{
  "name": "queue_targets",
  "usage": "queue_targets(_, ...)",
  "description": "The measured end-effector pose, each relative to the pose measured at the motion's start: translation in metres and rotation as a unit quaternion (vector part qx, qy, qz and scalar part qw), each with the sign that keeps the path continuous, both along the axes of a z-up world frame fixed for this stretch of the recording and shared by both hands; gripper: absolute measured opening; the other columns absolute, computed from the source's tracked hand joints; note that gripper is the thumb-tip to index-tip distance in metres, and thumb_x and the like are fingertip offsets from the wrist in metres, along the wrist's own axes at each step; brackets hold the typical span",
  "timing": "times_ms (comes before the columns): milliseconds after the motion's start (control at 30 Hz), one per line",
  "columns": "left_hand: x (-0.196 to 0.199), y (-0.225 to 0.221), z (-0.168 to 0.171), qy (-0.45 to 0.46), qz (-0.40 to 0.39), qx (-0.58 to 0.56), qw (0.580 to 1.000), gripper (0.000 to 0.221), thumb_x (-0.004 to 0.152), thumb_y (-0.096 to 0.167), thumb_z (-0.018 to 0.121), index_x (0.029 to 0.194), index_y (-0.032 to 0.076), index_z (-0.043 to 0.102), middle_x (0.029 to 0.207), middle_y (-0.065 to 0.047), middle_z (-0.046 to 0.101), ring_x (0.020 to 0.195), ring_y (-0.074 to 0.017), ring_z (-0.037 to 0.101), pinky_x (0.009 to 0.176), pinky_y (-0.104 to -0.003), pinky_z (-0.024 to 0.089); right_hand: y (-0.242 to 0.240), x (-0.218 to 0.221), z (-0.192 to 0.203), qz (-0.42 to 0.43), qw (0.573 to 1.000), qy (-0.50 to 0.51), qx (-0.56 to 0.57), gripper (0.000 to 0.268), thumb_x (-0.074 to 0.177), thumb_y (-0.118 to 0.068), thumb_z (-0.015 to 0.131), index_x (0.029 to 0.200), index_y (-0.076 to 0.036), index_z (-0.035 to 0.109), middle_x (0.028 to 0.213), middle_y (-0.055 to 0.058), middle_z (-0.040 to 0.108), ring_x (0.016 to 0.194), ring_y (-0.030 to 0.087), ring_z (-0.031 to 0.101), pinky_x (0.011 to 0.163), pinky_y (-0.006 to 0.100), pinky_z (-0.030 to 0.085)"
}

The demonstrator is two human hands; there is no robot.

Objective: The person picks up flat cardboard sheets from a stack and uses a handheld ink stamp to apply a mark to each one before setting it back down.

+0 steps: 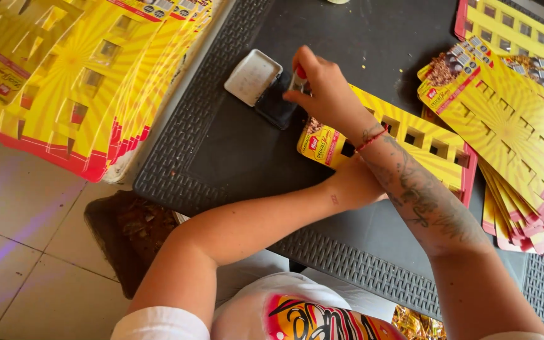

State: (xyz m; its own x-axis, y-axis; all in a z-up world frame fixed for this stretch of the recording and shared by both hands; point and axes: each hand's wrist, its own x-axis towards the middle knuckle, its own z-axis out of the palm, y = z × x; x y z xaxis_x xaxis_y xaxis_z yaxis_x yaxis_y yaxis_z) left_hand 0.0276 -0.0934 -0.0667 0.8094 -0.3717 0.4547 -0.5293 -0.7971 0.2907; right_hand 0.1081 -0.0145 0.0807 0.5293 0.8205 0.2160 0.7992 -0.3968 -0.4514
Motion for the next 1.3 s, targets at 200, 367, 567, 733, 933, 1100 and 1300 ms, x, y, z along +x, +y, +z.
queue_targets(200, -0.004, -0.004, 0.002, 0.061, 0.000, 0.038, 0.997, 0.040, 0.100, 0.040, 0.053, 0.131, 0.016, 0.055, 0.133, -0.010, 0.058, 0.126, -0.0358, 0.052, 0.098, -0.047, 0.048, 0.003, -0.017, 0.008, 0.008, 0.998, -0.027, 0.054, 0.040, 0.095, -0.003, 0.081, 0.102, -0.006, 0.042, 0.091, 0.010, 0.050, 0.067, 0.023, 0.039, 0.062, 0.038, 0.036)
queue_targets(367, -0.007, 0.000, 0.007, -0.002, 0.009, 0.133, 0.991, 0.055, 0.106, 0.027, 0.047, 0.156, 0.021, 0.025, 0.161, -0.009, 0.028, 0.150, -0.0288, 0.025, 0.122, -0.043, 0.029, 0.002, -0.010, -0.009, 0.015, 0.999, -0.003, 0.032, 0.044, 0.093, -0.003, 0.080, 0.101, -0.007, 0.036, 0.094, 0.011, 0.050, 0.070, 0.025, 0.041, 0.063, 0.040, 0.036)
queue_targets(567, 0.000, 0.001, 0.007, -0.090, 0.015, 0.071, 0.993, 0.028, 0.094, 0.041, 0.064, 0.113, 0.021, 0.058, 0.114, -0.003, 0.059, 0.115, -0.0274, 0.054, 0.109, -0.043, 0.043, -0.014, -0.006, -0.007, 0.013, 0.998, 0.023, 0.061, 0.047, 0.096, 0.006, 0.071, 0.119, -0.004, 0.032, 0.099, 0.014, 0.058, 0.082, 0.026, 0.057, 0.071, 0.038, 0.048)
queue_targets(733, -0.003, 0.017, 0.037, -0.127, -0.020, 0.056, 0.990, 0.053, 0.070, 0.064, 0.081, 0.102, 0.021, 0.077, 0.112, -0.002, 0.074, 0.133, -0.0352, 0.058, 0.116, -0.055, 0.041, -0.077, 0.035, -0.003, -0.050, 0.949, 0.182, 0.253, 0.044, 0.101, 0.015, 0.054, 0.125, -0.008, 0.026, 0.107, 0.019, 0.050, 0.088, 0.028, 0.066, 0.079, 0.036, 0.063)
queue_targets(933, -0.002, 0.024, 0.048, -0.093, -0.063, 0.115, 0.987, 0.059, 0.085, 0.065, 0.066, 0.128, 0.023, 0.069, 0.145, 0.001, 0.056, 0.141, -0.0348, 0.046, 0.118, -0.054, 0.034, -0.130, 0.055, -0.030, -0.176, 0.903, 0.308, 0.244, 0.021, 0.114, -0.021, 0.049, 0.132, -0.012, 0.042, 0.082, 0.002, 0.043, 0.066, 0.017, 0.057, 0.063, 0.027, 0.048)
queue_targets(1100, -0.002, 0.024, 0.048, -0.084, -0.063, 0.115, 0.988, 0.059, 0.087, 0.063, 0.065, 0.131, 0.023, 0.066, 0.146, 0.000, 0.055, 0.142, -0.0367, 0.042, 0.120, -0.055, 0.031, -0.126, 0.057, -0.029, -0.133, 0.905, 0.329, 0.236, 0.020, 0.115, -0.013, 0.041, 0.134, -0.014, 0.033, 0.100, 0.009, 0.043, 0.080, 0.019, 0.050, 0.069, 0.031, 0.056)
queue_targets(1300, -0.001, 0.022, 0.041, -0.096, -0.062, 0.093, 0.989, 0.058, 0.085, 0.061, 0.069, 0.129, 0.023, 0.067, 0.144, -0.001, 0.055, 0.140, -0.0373, 0.043, 0.121, -0.056, 0.032, -0.120, 0.049, -0.021, -0.106, 0.944, 0.259, 0.177, 0.019, 0.116, -0.010, 0.040, 0.133, -0.010, 0.031, 0.094, 0.007, 0.042, 0.074, 0.018, 0.050, 0.066, 0.030, 0.045)
